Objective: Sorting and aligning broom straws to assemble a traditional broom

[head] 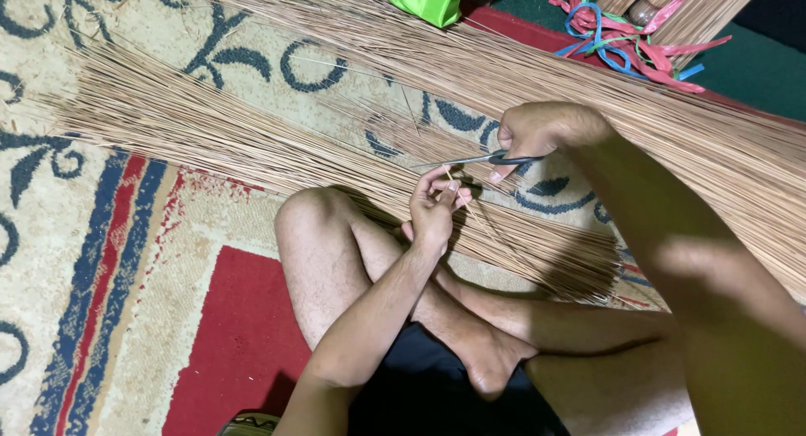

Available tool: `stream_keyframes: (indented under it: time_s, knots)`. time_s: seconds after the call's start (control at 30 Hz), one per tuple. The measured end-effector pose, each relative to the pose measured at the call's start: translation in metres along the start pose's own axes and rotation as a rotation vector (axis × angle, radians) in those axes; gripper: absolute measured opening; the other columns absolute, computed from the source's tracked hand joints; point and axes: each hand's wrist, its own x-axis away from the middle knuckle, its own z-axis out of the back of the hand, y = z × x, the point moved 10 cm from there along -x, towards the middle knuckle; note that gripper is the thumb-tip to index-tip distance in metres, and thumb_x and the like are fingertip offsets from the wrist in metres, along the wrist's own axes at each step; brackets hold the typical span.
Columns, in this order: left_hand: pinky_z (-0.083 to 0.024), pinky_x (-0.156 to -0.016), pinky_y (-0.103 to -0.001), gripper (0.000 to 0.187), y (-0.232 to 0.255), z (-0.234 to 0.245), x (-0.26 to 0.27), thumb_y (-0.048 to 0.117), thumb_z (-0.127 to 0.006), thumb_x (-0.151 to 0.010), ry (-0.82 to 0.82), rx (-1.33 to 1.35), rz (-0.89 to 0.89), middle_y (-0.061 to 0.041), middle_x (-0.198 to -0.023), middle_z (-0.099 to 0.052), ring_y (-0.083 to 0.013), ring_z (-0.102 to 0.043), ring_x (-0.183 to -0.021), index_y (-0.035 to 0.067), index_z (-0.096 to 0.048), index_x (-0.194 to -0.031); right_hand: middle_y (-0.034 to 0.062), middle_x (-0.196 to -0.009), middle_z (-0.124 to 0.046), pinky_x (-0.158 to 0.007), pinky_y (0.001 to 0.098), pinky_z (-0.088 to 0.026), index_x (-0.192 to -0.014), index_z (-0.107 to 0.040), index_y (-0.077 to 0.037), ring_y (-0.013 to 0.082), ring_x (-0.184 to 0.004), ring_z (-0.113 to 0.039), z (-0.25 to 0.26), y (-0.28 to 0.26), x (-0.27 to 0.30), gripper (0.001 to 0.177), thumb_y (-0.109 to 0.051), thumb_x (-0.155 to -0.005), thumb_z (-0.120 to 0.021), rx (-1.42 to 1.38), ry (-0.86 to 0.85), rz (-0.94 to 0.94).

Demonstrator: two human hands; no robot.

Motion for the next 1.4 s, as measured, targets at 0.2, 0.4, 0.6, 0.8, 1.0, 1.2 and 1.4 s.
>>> stream_keyframes:
  time_s: [0.2,0.4,0.6,0.8,1.0,1.2,1.4]
  knots:
    - [-0.068,-0.081,-0.042,0.03,0.004,0.005,0.001,-0.005,-0.057,-0.1,0.034,-0.025,-0.01,-0.014,-0.093,-0.064,-0.0259,-0.076,-0.082,0.001,-0.06,-0.13,0.0276,-0.091,-0.077,-0.081,0.0482,-0.057,-0.089,-0.079,0.0,0.0435,-0.096,-0.074,-0.012,0.036,-0.004,0.052,-0.049,-0.073,-0.085,-0.111,0.108,-0.07]
    - [-0.067,-0.083,-0.05,0.03,0.008,0.007,-0.001,-0.005,-0.057,-0.1,0.062,-0.003,-0.037,-0.016,-0.094,-0.063,-0.0333,-0.076,-0.085,0.0,-0.057,-0.129,0.002,-0.097,-0.08,-0.085,0.0408,-0.06,-0.094,-0.083,-0.022,0.0273,-0.106,-0.074,-0.132,0.253,-0.101,0.033,-0.043,-0.069,-0.087,-0.223,0.323,-0.197]
    - [-0.065,-0.089,-0.049,0.027,-0.001,0.008,-0.005,-0.002,-0.055,-0.102,0.03,0.01,0.002,-0.011,-0.097,-0.061,-0.0282,-0.076,-0.089,0.004,-0.052,-0.129,0.0122,-0.114,-0.077,-0.096,0.0432,-0.061,-0.114,-0.081,-0.011,0.0361,-0.107,-0.072,-0.17,0.261,-0.09,0.047,-0.037,-0.075,-0.085,0.026,0.563,-0.259]
    - [-0.065,-0.091,-0.049,0.024,-0.001,0.01,-0.006,-0.002,-0.055,-0.103,0.006,0.023,-0.001,-0.009,-0.097,-0.063,-0.0265,-0.075,-0.09,0.008,-0.05,-0.124,0.01,-0.108,-0.073,-0.08,0.0499,-0.064,-0.121,-0.078,-0.021,0.0327,-0.103,-0.073,-0.193,0.269,-0.083,0.039,-0.025,-0.082,-0.082,-0.277,0.706,-0.374]
    - [-0.066,-0.093,-0.046,0.023,0.011,0.013,-0.007,-0.001,-0.053,-0.103,0.038,0.012,-0.022,-0.01,-0.101,-0.066,-0.0246,-0.075,-0.092,0.011,-0.049,-0.123,0.0238,-0.086,-0.072,-0.077,0.0517,-0.059,-0.097,-0.077,-0.004,0.0451,-0.091,-0.071,-0.146,0.055,0.063,0.024,-0.019,-0.1,-0.059,-0.539,0.796,0.166]
    - [-0.065,-0.097,-0.043,0.027,0.032,0.025,-0.023,-0.001,-0.048,-0.104,0.126,0.068,-0.054,-0.01,-0.11,-0.063,-0.0233,-0.073,-0.098,0.013,-0.044,-0.127,0.0296,-0.092,-0.072,-0.083,0.0573,-0.053,-0.103,-0.071,-0.001,0.0497,-0.098,-0.069,-0.184,0.04,0.114,0.025,-0.012,-0.099,-0.048,-0.73,0.635,0.111]
    - [-0.066,-0.093,-0.045,0.025,0.056,0.034,-0.039,-0.002,-0.047,-0.105,0.189,0.096,-0.095,-0.014,-0.108,-0.063,-0.0251,-0.073,-0.097,0.011,-0.043,-0.126,0.0297,-0.086,-0.069,-0.079,0.0563,-0.051,-0.098,-0.07,0.0,0.0463,-0.093,-0.069,-0.205,0.082,0.113,0.02,-0.013,-0.098,-0.054,-0.715,0.729,0.096]
